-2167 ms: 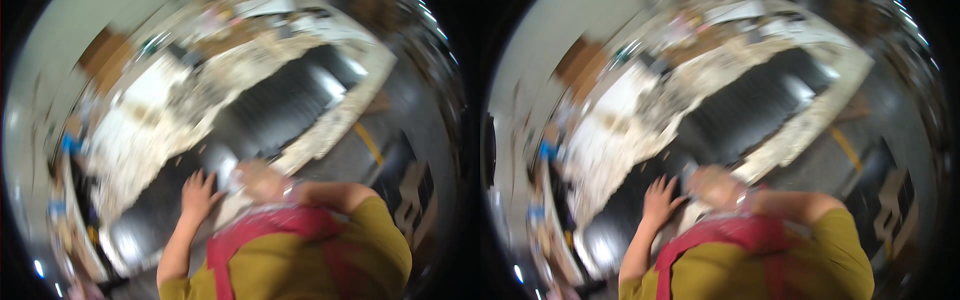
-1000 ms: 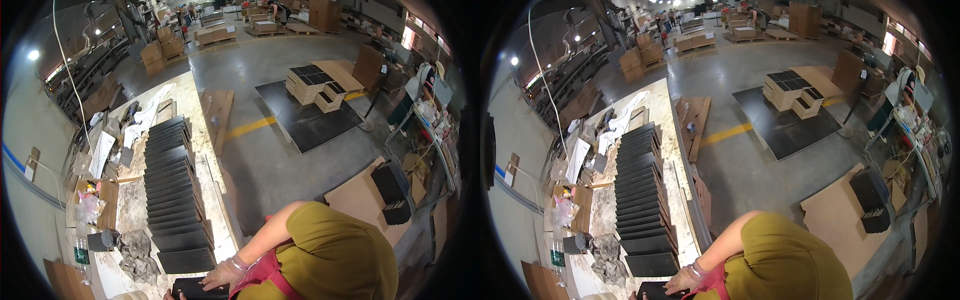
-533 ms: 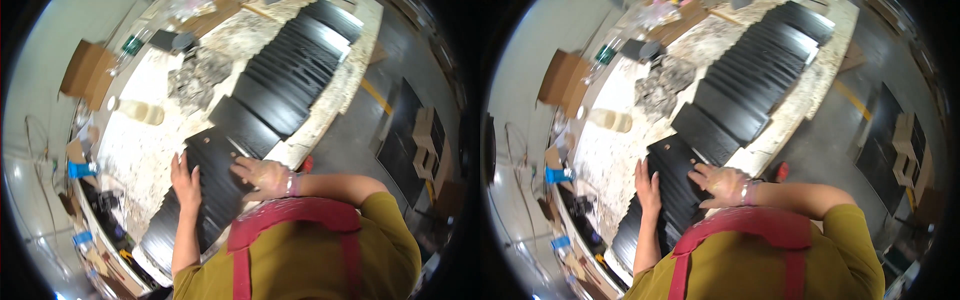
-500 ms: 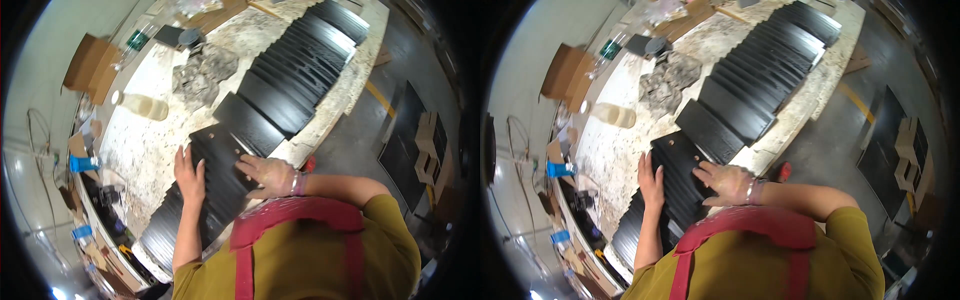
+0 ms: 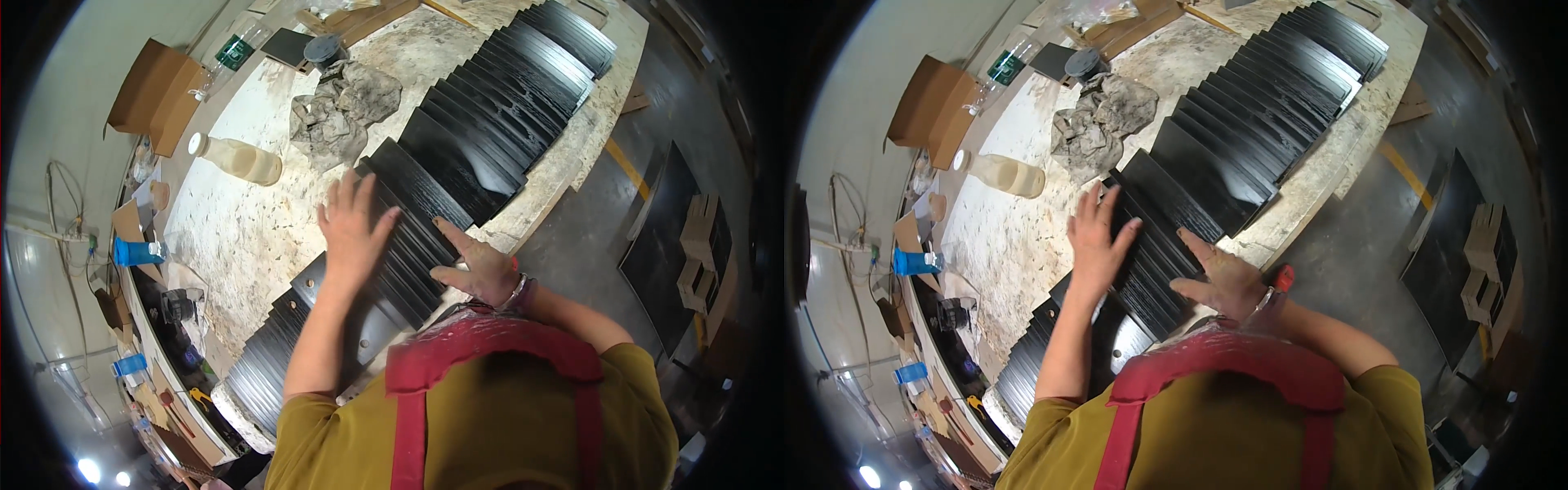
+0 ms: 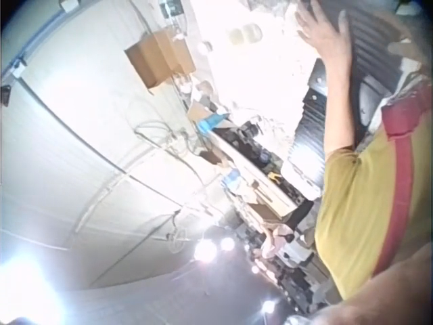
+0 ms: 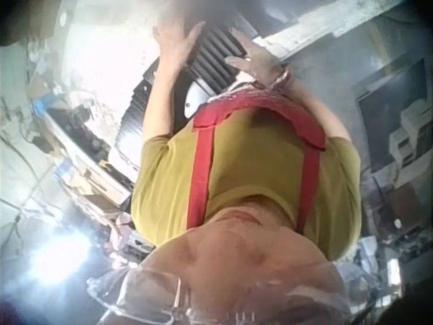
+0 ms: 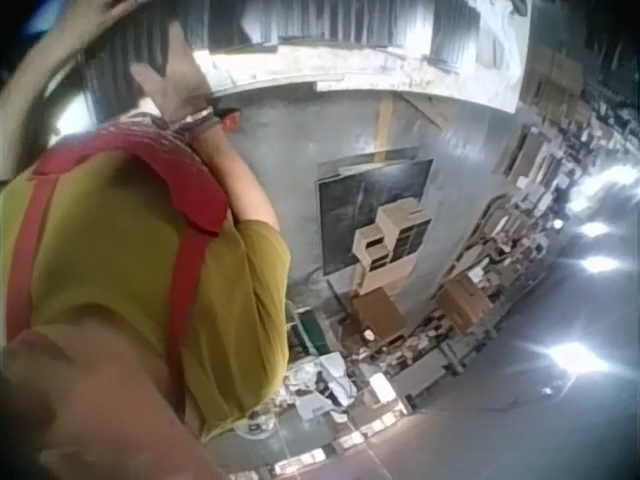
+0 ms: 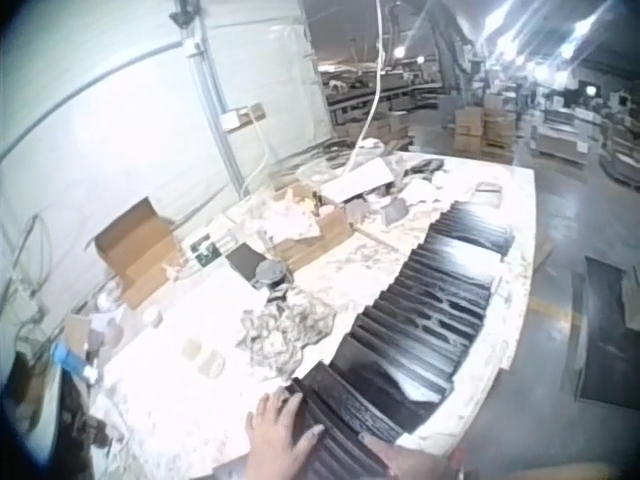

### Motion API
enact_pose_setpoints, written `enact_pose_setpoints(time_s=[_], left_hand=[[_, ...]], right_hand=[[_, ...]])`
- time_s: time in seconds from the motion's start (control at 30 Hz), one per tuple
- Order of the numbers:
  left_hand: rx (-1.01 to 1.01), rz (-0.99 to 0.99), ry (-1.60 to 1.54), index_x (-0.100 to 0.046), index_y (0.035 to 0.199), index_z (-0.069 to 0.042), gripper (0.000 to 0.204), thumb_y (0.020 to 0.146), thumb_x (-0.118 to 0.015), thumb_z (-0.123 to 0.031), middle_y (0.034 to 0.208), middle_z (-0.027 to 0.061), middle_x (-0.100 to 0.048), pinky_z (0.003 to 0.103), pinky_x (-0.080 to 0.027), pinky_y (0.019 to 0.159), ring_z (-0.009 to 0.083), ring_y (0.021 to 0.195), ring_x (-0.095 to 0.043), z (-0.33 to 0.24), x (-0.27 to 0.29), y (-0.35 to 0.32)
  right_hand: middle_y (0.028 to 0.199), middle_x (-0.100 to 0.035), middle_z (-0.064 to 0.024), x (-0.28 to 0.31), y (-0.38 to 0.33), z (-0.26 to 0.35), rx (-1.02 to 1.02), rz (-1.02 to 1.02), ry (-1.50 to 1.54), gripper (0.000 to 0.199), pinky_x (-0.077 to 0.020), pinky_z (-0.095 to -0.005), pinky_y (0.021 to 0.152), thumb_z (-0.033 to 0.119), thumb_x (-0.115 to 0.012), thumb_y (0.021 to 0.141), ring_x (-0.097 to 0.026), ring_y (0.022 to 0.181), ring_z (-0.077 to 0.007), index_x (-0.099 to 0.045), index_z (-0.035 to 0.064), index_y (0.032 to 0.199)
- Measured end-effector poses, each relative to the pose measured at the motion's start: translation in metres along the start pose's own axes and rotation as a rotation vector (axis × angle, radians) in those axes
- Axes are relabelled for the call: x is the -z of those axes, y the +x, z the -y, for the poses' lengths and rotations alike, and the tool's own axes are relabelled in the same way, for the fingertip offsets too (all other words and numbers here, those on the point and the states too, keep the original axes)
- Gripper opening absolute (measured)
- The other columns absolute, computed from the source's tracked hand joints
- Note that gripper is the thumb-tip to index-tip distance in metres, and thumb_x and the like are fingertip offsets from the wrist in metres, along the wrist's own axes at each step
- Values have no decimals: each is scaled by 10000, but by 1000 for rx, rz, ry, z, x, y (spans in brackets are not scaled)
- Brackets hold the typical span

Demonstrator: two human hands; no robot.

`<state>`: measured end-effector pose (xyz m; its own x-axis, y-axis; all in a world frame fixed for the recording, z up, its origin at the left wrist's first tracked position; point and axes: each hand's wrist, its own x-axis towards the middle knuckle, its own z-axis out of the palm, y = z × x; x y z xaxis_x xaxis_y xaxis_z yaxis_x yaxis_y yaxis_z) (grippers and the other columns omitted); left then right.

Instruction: The person wipes a long slatted panel with a cloth after applying liquid from a bottle, then applies a dark substance to the panel using a brush.

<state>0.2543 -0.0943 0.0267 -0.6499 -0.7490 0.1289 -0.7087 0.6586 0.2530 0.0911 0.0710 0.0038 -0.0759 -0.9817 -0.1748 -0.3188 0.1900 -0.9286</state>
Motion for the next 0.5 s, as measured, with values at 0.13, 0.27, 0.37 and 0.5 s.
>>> enact_pose_setpoints(time_s=[0.13, 0.27, 0.37, 0.5], left_hand=[[-201, -138, -240, -536, 1283, -39, 498, 874, -671, -291, 1240, 225, -584, 420, -470, 934, 429, 1123, -550, 20, 6, 72], [-13, 430, -390, -585, 1215, -29, 388, 901, -672, -239, 1134, 155, -658, 368, -464, 914, 321, 1069, -602, 39, -22, 139], [-13, 652, -564, -621, 1154, -29, 314, 908, -679, -215, 1044, 74, -673, 319, -460, 868, 207, 987, -602, 69, -57, 163], [36, 695, -806, -648, 1090, -49, 228, 901, -691, -170, 942, -13, -629, 248, -445, 796, 85, 884, -546, 57, -62, 171]], right_hand=[[1156, -613, -281, -3, 3, -9, 32, -75, -159, 793, -502, -416, 880, 366, -667, 864, -643, 973, -395, -294, 6, 1465], [1368, -473, -293, 1, 2, 7, 6, 5, -176, 705, -391, -360, 1056, 222, -643, 894, -512, 1251, -357, -302, -59, 1444], [1361, -478, -295, 2, 1, 14, -59, 11, -203, 703, -395, -359, 1056, 230, -653, 887, -511, 1250, -363, -321, -70, 1430], [1281, -557, -261, 6, -4, 10, -50, -200, -231, 646, -485, -341, 944, 224, -679, 858, -603, 1112, -344, -419, -32, 1392]])
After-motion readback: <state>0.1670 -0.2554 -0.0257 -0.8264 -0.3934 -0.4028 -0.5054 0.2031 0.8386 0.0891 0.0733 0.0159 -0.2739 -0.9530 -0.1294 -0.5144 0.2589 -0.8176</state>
